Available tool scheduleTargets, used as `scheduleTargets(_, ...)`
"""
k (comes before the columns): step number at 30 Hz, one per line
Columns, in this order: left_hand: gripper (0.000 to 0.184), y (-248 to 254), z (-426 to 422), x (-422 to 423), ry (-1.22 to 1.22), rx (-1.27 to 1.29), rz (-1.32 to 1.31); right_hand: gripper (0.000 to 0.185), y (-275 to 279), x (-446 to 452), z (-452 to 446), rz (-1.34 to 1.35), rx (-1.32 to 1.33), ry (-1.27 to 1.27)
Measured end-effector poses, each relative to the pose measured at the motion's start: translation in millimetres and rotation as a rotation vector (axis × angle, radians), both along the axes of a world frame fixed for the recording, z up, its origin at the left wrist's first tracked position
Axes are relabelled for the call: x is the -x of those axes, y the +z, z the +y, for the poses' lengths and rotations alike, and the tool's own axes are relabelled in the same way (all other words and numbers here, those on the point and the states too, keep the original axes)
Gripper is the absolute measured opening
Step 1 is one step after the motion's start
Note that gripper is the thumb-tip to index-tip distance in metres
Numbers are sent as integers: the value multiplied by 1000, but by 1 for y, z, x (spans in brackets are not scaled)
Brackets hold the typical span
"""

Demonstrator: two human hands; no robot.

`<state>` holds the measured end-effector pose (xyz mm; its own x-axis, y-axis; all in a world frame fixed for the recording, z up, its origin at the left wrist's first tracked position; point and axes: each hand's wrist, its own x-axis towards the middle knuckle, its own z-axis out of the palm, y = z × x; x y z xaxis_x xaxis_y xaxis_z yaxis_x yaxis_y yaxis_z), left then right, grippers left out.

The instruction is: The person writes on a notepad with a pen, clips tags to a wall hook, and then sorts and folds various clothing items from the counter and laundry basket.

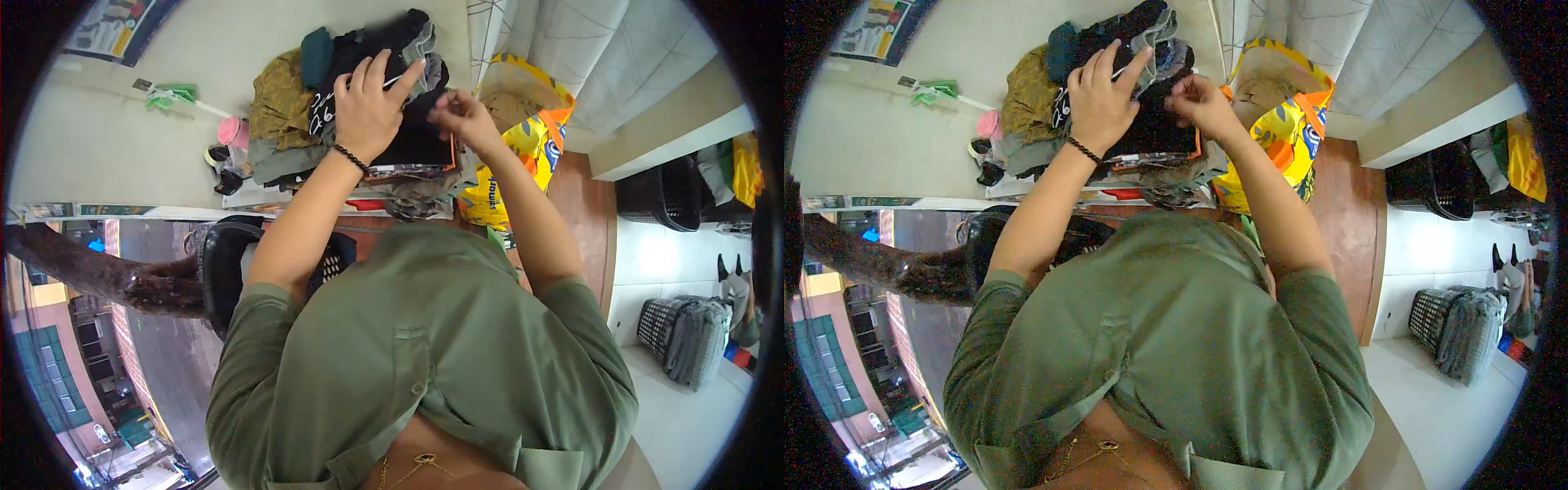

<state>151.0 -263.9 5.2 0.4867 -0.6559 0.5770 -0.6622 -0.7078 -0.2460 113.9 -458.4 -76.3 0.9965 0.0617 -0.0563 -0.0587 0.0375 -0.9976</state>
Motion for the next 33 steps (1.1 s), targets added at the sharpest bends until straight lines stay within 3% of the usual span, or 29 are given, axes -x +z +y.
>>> scheduleTargets(2, 91, 10, 7, -1, 3, 15, 42, 28, -17, 25, -3, -251, 590, 44)
scheduleTargets(5, 92, 18, 12, -5, 2, 45, 78, 25, -42, 47, -1, -722, 1088, -24)
scheduleTargets(9, 93, 17, 13, -4, 3, 34, 91, 23, -54, 35, -6, -681, 1093, 50)
scheduleTargets(14, 89, 7, 5, 5, 4, 9, 100, 17, 15, 4, 0, -577, 1212, 87)
scheduleTargets(20, 84, 9, 0, 17, -62, 80, 77, 11, 24, -18, 13, -811, 1010, -98)
scheduleTargets(23, 84, 4, 12, 0, -53, 14, 46, 12, 0, -4, 20, -751, 641, -287)
scheduleTargets(30, 86, 6, 14, 0, -38, -38, 30, 13, -56, 31, 8, -842, 1104, -25)
scheduleTargets(33, 81, 8, 8, 9, -9, -2, 56, 14, -32, 1, 16, -797, 1047, -106)
